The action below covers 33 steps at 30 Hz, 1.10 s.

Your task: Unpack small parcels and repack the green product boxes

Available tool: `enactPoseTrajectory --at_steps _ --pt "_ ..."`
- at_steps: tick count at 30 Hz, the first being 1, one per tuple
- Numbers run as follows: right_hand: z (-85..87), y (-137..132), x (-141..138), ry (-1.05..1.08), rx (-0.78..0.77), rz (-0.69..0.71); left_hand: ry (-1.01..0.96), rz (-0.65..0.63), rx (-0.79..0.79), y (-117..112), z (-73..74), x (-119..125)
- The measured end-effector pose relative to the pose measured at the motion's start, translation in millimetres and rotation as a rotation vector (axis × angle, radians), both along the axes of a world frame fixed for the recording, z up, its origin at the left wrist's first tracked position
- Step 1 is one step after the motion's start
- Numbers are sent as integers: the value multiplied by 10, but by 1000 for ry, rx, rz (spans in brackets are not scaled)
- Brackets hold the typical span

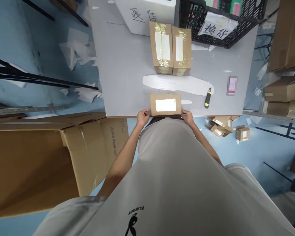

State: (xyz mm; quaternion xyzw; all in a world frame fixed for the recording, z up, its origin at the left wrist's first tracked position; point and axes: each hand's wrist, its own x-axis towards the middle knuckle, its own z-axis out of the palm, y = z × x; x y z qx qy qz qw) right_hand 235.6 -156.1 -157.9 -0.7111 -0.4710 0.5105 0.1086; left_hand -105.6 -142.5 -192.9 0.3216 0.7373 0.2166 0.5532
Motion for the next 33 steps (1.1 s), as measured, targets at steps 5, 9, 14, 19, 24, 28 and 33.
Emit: enactPoseTrajectory --at_steps 5,9,14,19,24,28,33 --pt "-48 272 175 -4 -3 -8 29 24 51 367 -50 -20" --pt "27 839 281 14 90 -137 6 90 144 1053 -18 69" --pt "182 1612 300 139 107 -242 -122 118 245 1869 75 291" --pt "339 2194 216 267 45 -372 -226 32 227 2370 213 498" --pt "395 2437 -42 269 52 -523 -329 -29 138 2522 345 570" --pt "317 2399 -324 256 53 -543 -317 22 185 2450 325 393" --pt "209 2406 -763 282 49 -489 -266 109 192 2375 246 -75"
